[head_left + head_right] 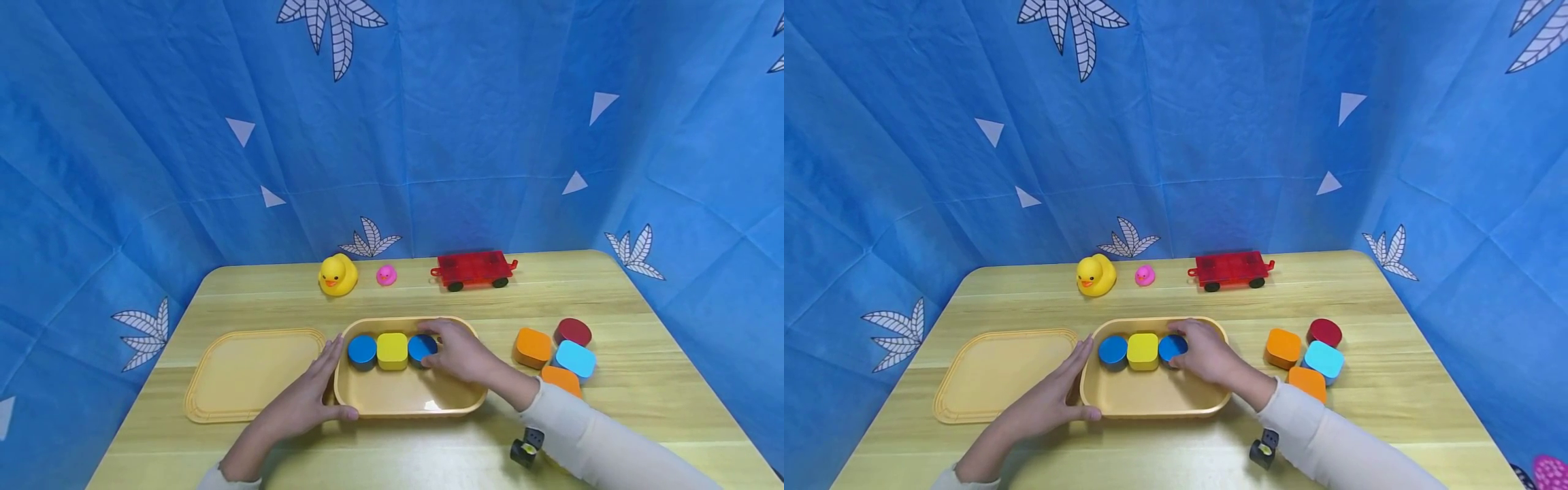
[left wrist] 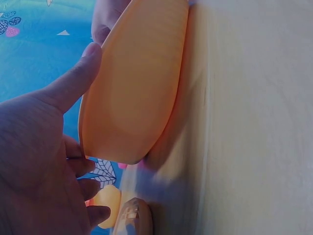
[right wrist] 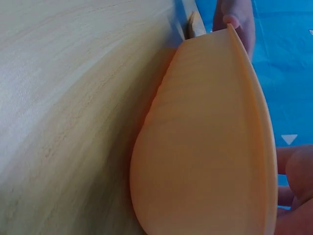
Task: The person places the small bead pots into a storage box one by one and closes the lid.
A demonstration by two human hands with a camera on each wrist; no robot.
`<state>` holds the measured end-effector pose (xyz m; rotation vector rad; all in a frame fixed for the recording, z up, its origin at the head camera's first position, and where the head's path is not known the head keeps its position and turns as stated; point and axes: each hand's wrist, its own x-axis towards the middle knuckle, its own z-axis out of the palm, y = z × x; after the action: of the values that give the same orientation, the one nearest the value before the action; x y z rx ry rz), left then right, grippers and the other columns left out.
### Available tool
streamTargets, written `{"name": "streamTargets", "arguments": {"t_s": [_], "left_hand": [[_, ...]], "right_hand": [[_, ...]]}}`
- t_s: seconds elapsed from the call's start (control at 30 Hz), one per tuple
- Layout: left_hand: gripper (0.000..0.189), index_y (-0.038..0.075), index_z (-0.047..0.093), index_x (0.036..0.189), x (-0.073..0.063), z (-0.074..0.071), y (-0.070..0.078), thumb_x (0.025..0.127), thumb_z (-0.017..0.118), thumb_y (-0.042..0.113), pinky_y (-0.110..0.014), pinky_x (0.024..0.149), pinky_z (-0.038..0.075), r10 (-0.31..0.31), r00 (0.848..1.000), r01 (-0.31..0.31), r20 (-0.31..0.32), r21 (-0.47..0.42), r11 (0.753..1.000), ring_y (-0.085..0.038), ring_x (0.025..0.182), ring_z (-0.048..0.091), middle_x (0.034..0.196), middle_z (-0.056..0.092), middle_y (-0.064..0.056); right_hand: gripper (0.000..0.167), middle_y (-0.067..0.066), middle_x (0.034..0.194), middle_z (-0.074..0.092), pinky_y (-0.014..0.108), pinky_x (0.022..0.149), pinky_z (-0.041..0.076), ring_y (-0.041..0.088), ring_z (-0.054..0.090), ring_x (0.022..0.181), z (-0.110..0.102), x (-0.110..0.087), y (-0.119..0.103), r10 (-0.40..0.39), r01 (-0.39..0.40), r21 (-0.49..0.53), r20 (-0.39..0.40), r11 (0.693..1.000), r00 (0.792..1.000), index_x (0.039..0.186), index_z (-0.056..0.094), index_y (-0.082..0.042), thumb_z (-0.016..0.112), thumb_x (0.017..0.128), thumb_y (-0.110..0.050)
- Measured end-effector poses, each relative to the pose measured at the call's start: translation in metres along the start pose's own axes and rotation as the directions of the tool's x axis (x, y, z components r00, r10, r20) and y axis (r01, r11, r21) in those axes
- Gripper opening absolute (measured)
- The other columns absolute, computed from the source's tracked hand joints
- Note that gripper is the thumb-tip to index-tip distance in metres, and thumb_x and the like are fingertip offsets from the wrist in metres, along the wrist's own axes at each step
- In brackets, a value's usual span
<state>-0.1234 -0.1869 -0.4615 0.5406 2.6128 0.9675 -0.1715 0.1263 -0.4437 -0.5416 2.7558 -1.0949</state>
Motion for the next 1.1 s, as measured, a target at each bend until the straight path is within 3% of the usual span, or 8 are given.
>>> {"name": "streamTargets", "arguments": {"t_s": [0.17,0.53,1.1], "left_hand": [[0.123,0.027,-0.002,0.167,0.0,0.0,0.0,0.081,0.083,0.054,-0.059,0.122,0.026,-0.005,1.0,0.005,0.001,0.006,1.0,-0.027,0.159,-0.001,0.174,0.0,-0.004],[0.122,0.026,-0.002,0.167,-0.001,0.0,0.001,0.082,0.082,0.053,-0.06,0.122,0.024,-0.014,1.0,0.014,0.01,-0.001,1.0,-0.028,0.159,0.0,0.174,-0.001,-0.001],[0.123,0.025,-0.001,0.167,-0.001,0.0,0.001,0.082,0.082,0.054,-0.06,0.123,0.024,-0.007,1.0,0.007,0.008,0.007,1.0,-0.027,0.159,0.0,0.174,-0.001,-0.001]], "right_hand": [[0.057,0.015,0.136,0.066,0.051,0.108,0.049,0.035,0.062,0.125,-0.007,-0.003,-0.001,0.008,-0.009,0.055,0.013,0.998,1.0,0.136,0.064,0.002,0.083,0.083,-0.002],[0.058,0.016,0.14,0.063,0.053,0.107,0.049,0.04,0.06,0.127,-0.029,-0.012,0.002,-0.026,0.025,0.063,0.01,0.998,1.0,0.141,0.06,0.002,0.082,0.088,-0.01],[0.06,0.016,0.144,0.061,0.056,0.108,0.047,0.043,0.056,0.132,-0.065,-0.042,0.024,-0.039,0.043,0.049,-0.093,0.998,0.995,0.144,0.059,-0.002,0.082,0.09,-0.016]]}}
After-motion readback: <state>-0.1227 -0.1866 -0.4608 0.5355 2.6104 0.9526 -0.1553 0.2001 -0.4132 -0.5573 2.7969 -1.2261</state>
